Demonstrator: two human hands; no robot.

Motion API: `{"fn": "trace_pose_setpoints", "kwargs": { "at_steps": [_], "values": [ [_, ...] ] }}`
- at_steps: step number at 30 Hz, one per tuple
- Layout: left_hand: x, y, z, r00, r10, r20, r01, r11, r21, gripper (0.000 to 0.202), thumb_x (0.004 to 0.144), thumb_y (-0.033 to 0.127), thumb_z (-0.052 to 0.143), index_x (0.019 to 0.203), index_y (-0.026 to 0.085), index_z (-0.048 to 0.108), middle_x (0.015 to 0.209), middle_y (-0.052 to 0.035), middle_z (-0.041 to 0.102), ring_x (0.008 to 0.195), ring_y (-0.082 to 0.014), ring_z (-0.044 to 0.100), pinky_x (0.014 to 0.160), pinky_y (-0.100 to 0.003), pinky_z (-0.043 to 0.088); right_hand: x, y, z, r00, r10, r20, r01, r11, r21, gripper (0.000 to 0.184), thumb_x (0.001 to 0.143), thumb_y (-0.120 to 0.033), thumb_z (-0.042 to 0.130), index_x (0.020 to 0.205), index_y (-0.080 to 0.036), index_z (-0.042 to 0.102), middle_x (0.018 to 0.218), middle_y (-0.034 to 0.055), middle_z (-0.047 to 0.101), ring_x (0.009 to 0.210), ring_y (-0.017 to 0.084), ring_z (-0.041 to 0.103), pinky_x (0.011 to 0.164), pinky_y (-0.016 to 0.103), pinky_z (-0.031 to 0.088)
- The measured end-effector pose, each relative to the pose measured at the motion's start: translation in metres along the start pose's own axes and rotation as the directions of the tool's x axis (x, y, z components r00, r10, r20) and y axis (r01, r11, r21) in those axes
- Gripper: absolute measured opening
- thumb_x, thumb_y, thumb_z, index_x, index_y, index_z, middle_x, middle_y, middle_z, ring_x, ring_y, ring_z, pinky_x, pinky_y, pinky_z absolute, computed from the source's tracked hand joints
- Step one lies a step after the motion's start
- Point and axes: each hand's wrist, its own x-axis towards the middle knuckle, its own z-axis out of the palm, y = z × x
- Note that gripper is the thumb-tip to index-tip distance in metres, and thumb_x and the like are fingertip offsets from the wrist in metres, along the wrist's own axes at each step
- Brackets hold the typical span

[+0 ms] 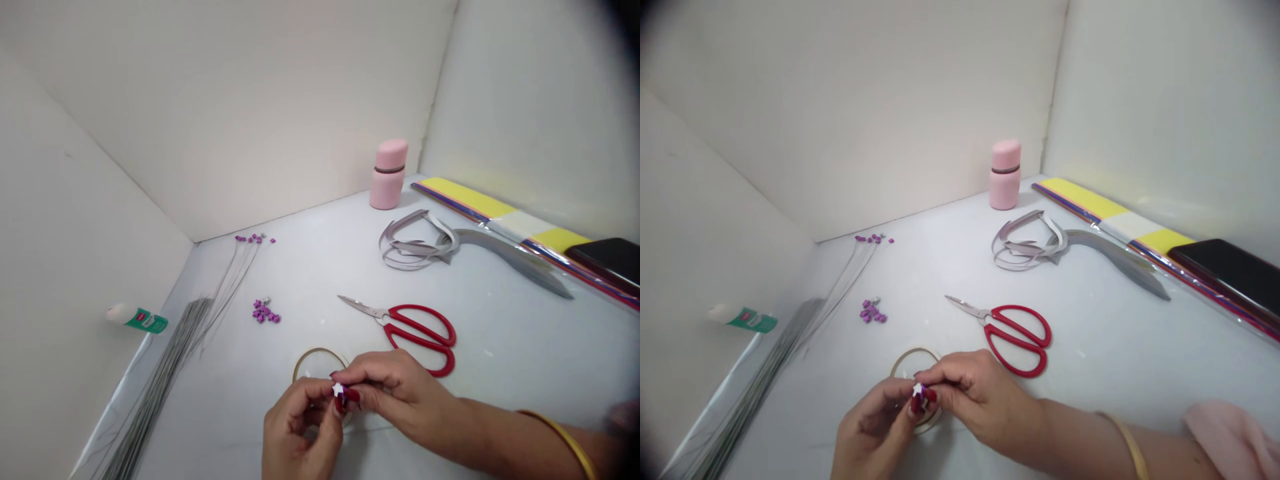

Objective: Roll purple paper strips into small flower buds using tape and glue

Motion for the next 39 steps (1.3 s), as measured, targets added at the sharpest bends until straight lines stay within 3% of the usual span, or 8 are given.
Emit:
{"fn": "trace_pose_setpoints", "kwargs": {
  "at_steps": [5,8,12,20,27,34,39],
  "values": [
    [-0.001,-0.003,0.001,0.999,-0.026,-0.028,0.025,0.998,-0.052,0.012,0.069,0.025,0.064,0.079,0.019,0.068,0.067,-0.0026,0.069,0.059,-0.0139,0.064,0.055,-0.019,0.051,-0.001,-0.002,-0.001,0.998,-0.019,-0.058,0.015,0.997,-0.074,0.015,0.083,-0.022,0.051,0.086,-0.017,0.065,0.072,0.0013,0.066,0.064,0.009,0.06,0.06,0.016,0.045],
    [-0.003,-0.003,0.001,0.996,0.076,-0.053,-0.077,0.997,-0.015,0.013,0.07,0.02,0.064,0.082,0.022,0.068,0.07,-0.0009,0.069,0.064,-0.0135,0.066,0.056,-0.017,0.051,-0.002,0.0,0.001,0.996,-0.025,-0.085,0.015,0.994,-0.11,0.014,0.083,-0.02,0.051,0.086,-0.018,0.064,0.073,0.001,0.066,0.066,0.009,0.06,0.061,0.016,0.044],
    [-0.004,-0.003,0.0,0.965,0.253,-0.061,-0.241,0.957,0.16,0.016,0.071,0.014,0.061,0.082,0.024,0.068,0.071,0.0013,0.069,0.062,-0.0103,0.064,0.057,-0.014,0.05,-0.003,0.001,0.002,0.997,-0.036,-0.075,0.026,0.992,-0.126,0.015,0.084,-0.02,0.049,0.088,-0.018,0.064,0.074,0.0013,0.066,0.068,0.01,0.06,0.063,0.017,0.045],
    [-0.004,-0.002,0.001,0.909,0.413,-0.05,-0.363,0.847,0.388,0.018,0.068,0.008,0.059,0.077,0.023,0.063,0.065,0.004,0.067,0.053,-0.0076,0.061,0.054,-0.014,0.048,-0.004,0.001,0.002,0.996,-0.088,-0.024,0.082,0.979,-0.185,0.019,0.083,-0.014,0.046,0.093,-0.019,0.062,0.078,0.0022,0.066,0.071,0.01,0.06,0.066,0.017,0.044],
    [-0.005,-0.007,0.002,0.922,0.38,-0.079,-0.317,0.854,0.412,0.01,0.067,0.01,0.059,0.067,0.02,0.061,0.057,0.0029,0.062,0.047,-0.0079,0.057,0.049,-0.015,0.046,-0.006,-0.001,0.009,0.992,-0.11,-0.066,0.094,0.974,-0.206,0.017,0.081,-0.013,0.046,0.085,-0.015,0.062,0.072,0.0037,0.065,0.067,0.011,0.059,0.063,0.018,0.044],
    [-0.004,-0.004,0.001,0.978,0.195,-0.078,-0.169,0.952,0.256,0.004,0.068,0.016,0.057,0.067,0.018,0.06,0.057,0.0007,0.061,0.048,-0.0105,0.059,0.048,-0.017,0.048,-0.002,0.0,0.006,0.994,0.111,-0.019,-0.108,0.99,0.091,0.016,0.083,-0.023,0.051,0.091,-0.018,0.063,0.081,0.0026,0.067,0.072,0.012,0.061,0.064,0.018,0.047],
    [-0.004,-0.002,0.001,0.985,0.171,-0.027,-0.161,0.962,0.218,0.004,0.068,0.017,0.056,0.068,0.017,0.06,0.059,-0.0009,0.061,0.05,-0.0111,0.059,0.049,-0.017,0.049,-0.002,0.001,0.003,0.997,0.083,0.004,-0.083,0.99,0.114,0.018,0.084,-0.024,0.049,0.091,-0.017,0.064,0.078,0.0027,0.066,0.07,0.011,0.06,0.063,0.017,0.046]
  ]
}}
